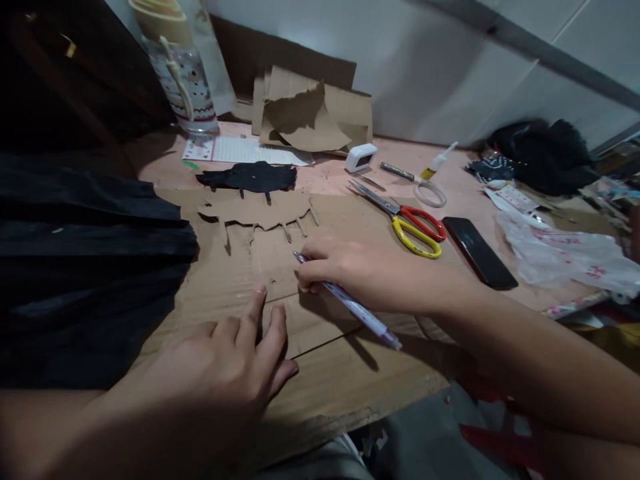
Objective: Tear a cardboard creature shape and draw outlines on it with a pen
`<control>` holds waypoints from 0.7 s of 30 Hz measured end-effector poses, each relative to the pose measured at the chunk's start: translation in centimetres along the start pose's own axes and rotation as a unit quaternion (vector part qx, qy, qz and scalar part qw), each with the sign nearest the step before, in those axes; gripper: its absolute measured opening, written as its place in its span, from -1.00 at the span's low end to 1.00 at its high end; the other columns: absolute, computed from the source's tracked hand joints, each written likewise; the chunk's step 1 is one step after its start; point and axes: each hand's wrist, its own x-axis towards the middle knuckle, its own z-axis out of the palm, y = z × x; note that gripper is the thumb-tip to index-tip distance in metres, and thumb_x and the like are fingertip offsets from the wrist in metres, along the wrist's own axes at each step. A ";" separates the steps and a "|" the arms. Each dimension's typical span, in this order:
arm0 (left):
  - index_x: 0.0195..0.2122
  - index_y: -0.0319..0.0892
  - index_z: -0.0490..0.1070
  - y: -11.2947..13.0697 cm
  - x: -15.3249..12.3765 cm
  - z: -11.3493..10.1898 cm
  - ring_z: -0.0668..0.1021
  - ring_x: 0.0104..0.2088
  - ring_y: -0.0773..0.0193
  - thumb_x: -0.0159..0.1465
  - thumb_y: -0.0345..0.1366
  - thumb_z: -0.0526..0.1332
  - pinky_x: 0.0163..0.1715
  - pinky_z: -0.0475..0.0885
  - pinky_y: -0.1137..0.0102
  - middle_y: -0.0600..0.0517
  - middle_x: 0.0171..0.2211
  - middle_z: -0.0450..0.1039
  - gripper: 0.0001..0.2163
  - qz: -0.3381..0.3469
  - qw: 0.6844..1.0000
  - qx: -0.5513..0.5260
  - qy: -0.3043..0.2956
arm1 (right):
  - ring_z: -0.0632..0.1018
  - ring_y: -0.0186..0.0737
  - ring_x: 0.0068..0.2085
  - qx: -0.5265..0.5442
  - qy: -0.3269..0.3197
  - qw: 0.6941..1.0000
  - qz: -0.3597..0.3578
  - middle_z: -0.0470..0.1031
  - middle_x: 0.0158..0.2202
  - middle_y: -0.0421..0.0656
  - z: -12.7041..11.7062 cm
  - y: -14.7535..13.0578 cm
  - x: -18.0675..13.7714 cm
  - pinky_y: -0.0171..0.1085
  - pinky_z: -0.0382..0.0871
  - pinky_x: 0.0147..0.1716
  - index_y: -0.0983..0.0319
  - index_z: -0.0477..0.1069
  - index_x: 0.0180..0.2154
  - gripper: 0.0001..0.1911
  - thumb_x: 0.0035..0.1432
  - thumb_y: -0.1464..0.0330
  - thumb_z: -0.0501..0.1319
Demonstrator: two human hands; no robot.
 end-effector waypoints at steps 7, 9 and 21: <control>-0.01 -0.51 0.53 -0.6 0.1 -0.4 0.56 -0.62 0.12 0.42 -0.27 0.13 -0.72 0.33 0.41 -0.67 -0.09 0.53 -0.64 0.036 0.999 0.017 -0.016 | 0.47 -0.10 -0.03 -0.019 0.023 1.000 0.007 0.46 -0.03 -0.08 0.7 -0.1 0.1 -0.18 0.34 -0.08 0.12 0.51 -0.06 -0.76 0.40 0.45 0.11; 0.01 -0.52 0.53 -0.6 0.0 -0.3 0.56 -0.62 0.08 0.42 -0.26 0.13 -0.72 0.33 0.40 -0.67 -0.12 0.54 -0.63 0.029 0.999 0.017 -0.011 | 0.46 -0.09 -0.01 -0.020 0.035 0.999 -0.006 0.45 -0.01 -0.07 0.8 -0.2 0.4 -0.17 0.34 -0.06 0.14 0.52 -0.07 -0.77 0.39 0.45 0.11; 0.11 -0.46 0.51 0.0 -0.1 -0.2 0.61 -0.56 -0.01 0.41 -0.17 0.10 -0.73 0.33 0.36 -0.70 -0.01 0.48 -0.54 0.022 0.997 0.013 -0.073 | 0.46 -0.08 -0.01 -0.001 0.045 0.999 -0.011 0.44 -0.04 -0.07 1.0 0.1 -0.1 -0.19 0.33 -0.07 0.15 0.53 -0.07 -0.78 0.36 0.45 0.14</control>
